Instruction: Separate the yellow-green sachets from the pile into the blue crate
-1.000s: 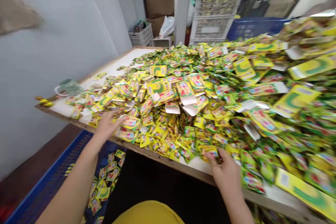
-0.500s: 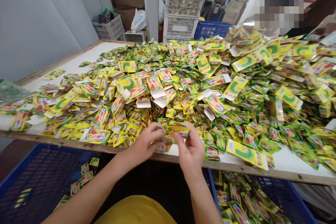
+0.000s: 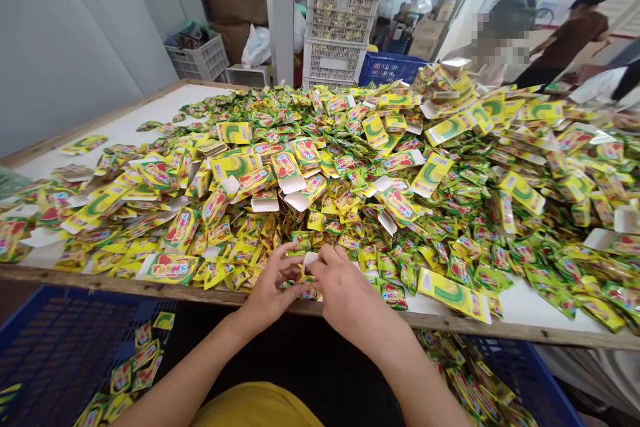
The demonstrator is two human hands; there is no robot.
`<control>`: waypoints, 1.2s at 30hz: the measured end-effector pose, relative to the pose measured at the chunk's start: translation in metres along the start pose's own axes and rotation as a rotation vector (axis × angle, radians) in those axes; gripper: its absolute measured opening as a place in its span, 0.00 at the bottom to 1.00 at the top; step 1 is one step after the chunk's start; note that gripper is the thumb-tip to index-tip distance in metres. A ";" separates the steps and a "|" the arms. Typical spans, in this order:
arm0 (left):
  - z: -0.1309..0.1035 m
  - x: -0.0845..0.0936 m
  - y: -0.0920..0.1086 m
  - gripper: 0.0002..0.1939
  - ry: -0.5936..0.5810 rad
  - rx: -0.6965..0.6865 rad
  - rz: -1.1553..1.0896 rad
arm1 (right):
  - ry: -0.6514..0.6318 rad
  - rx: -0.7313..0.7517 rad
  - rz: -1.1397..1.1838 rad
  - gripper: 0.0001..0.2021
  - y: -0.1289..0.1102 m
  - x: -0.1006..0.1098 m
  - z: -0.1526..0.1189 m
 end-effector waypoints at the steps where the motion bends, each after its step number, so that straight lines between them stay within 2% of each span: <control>1: 0.000 -0.002 -0.005 0.26 -0.014 0.050 -0.010 | -0.005 0.002 0.031 0.16 0.002 0.002 0.000; 4: 0.000 -0.005 -0.009 0.14 -0.061 0.128 0.025 | 0.081 -0.020 0.108 0.11 0.010 0.007 0.003; 5: 0.001 -0.004 -0.009 0.12 -0.052 0.133 0.020 | 0.113 -0.018 0.106 0.08 0.011 0.008 0.005; 7: 0.002 -0.005 -0.006 0.13 -0.043 0.118 -0.024 | 0.138 0.013 0.087 0.09 0.008 0.005 0.006; 10: 0.002 -0.007 -0.001 0.16 -0.044 0.088 -0.101 | 0.087 0.026 0.181 0.12 0.009 -0.004 0.004; 12: 0.001 -0.007 0.001 0.16 -0.054 0.096 -0.145 | 0.142 -0.085 0.397 0.10 0.026 -0.004 -0.001; 14: 0.000 -0.006 0.003 0.18 -0.078 0.125 -0.197 | 0.201 -0.292 0.698 0.09 0.051 -0.014 -0.008; 16: 0.001 -0.006 0.008 0.20 -0.143 0.155 -0.266 | 0.112 -0.461 0.973 0.13 0.064 -0.040 -0.013; 18: 0.004 -0.006 0.011 0.19 -0.183 0.183 -0.321 | -0.012 -0.510 1.127 0.14 0.061 -0.062 -0.013; 20: 0.008 -0.003 0.010 0.16 -0.153 0.215 -0.346 | -0.017 -0.492 1.147 0.13 0.056 -0.066 -0.009; 23: 0.015 0.012 0.001 0.13 0.075 0.232 -0.249 | 0.057 -0.407 1.090 0.12 0.052 -0.055 0.000; 26: 0.018 0.026 0.006 0.07 0.246 0.071 -0.050 | 0.119 -0.375 1.044 0.12 0.055 -0.046 0.006; 29: 0.018 0.023 0.014 0.06 0.250 -0.082 0.044 | 0.151 -0.451 1.081 0.11 0.062 -0.049 0.007; 33: 0.021 0.017 0.017 0.11 0.192 -0.123 0.150 | 0.216 -0.529 1.112 0.12 0.068 -0.052 0.004; 36: 0.028 0.013 0.024 0.08 0.109 -0.166 0.199 | 0.174 -0.553 1.107 0.13 0.067 -0.051 0.007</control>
Point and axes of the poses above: each hand's wrist, its own z-axis towards the middle knuckle, its own x-axis out of the back of the hand, y = z × x, the point moved 8 cm from there along z, towards the middle knuckle, and after that the axes turned 11 degrees about -x, right-handed, at the moved point
